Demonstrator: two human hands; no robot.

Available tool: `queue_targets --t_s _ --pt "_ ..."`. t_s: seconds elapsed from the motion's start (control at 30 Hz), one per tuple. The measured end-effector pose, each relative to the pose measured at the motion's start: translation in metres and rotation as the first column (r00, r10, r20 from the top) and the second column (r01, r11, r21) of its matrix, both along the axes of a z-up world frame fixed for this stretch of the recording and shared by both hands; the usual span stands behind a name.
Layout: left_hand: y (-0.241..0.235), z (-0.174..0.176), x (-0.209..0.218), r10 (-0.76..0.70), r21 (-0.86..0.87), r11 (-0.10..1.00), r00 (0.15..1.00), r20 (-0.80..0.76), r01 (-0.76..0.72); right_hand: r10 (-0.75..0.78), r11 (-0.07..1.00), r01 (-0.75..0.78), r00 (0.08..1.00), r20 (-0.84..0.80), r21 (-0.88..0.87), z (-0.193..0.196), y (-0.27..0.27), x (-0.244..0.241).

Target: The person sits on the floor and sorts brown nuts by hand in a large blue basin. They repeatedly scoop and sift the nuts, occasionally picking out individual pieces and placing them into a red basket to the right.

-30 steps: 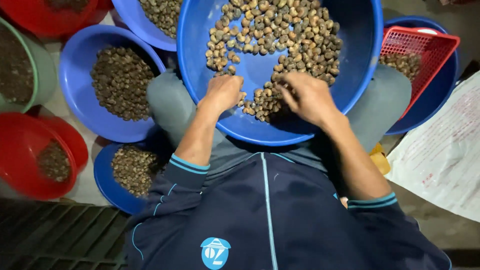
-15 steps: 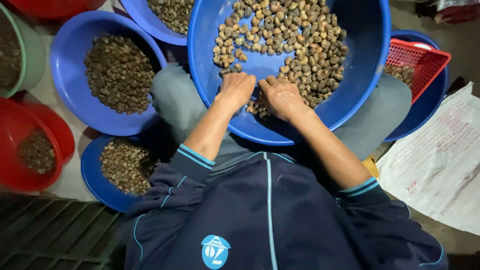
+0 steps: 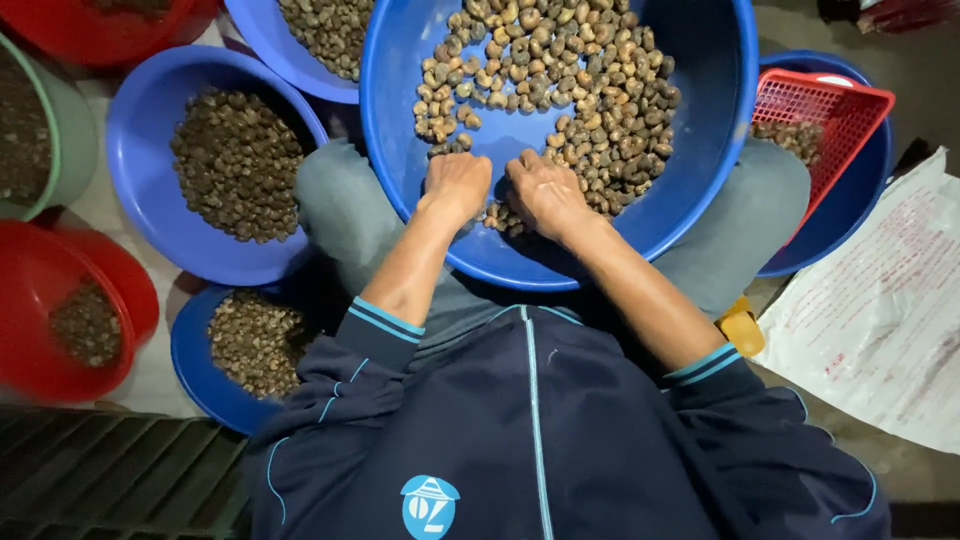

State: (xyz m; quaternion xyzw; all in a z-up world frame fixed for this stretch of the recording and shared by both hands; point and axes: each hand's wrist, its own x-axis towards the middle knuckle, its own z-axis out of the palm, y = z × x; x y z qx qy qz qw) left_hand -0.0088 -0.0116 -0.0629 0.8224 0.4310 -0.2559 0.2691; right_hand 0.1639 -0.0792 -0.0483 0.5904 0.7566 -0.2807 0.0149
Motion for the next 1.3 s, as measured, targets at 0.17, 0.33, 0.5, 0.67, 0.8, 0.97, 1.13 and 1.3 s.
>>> queue_targets --t_s 0.17,0.33,0.5,0.67,0.8,0.97,1.13,1.3 --pt "0.011 0.074 -0.002 0.383 -0.122 0.924 0.857 0.345 -0.363 -0.353 0.935 0.327 0.829 -0.433 -0.135 0.042 0.009 0.012" --pt "0.029 0.078 -0.007 0.738 -0.585 0.658 0.256 0.624 -0.474 -0.684 0.728 0.328 0.285 -0.672 -0.602 0.045 0.025 0.024" --pt "0.033 0.096 -0.014 0.835 -0.836 0.48 -0.154 0.528 -0.265 -0.753 0.65 0.27 0.354 -0.555 -0.71 0.069 0.024 0.002" --pt "0.031 0.105 -0.014 0.837 -0.794 0.434 -0.136 0.53 -0.425 -0.156 0.941 0.075 0.962 -0.226 -0.33 0.046 0.014 -0.035" --pt "0.025 0.1 -0.012 0.805 -0.543 0.503 0.137 0.577 -0.673 0.081 0.991 -0.088 0.995 -0.066 -0.105 0.016 -0.004 -0.041" --pt "0.016 0.028 -0.031 0.399 0.097 0.883 0.844 0.357 -0.459 0.1 0.977 -0.094 0.995 0.025 -0.194 -0.012 -0.004 -0.038" --pt "0.02 0.007 -0.02 0.378 0.022 0.926 0.926 0.004 -0.378 0.079 0.97 -0.061 0.995 0.066 -0.234 -0.024 0.0 -0.037" --pt "0.013 0.011 -0.012 0.359 0.081 0.931 0.933 -0.007 -0.357 0.096 0.972 -0.071 0.99 0.099 -0.225 -0.036 0.0 -0.036"
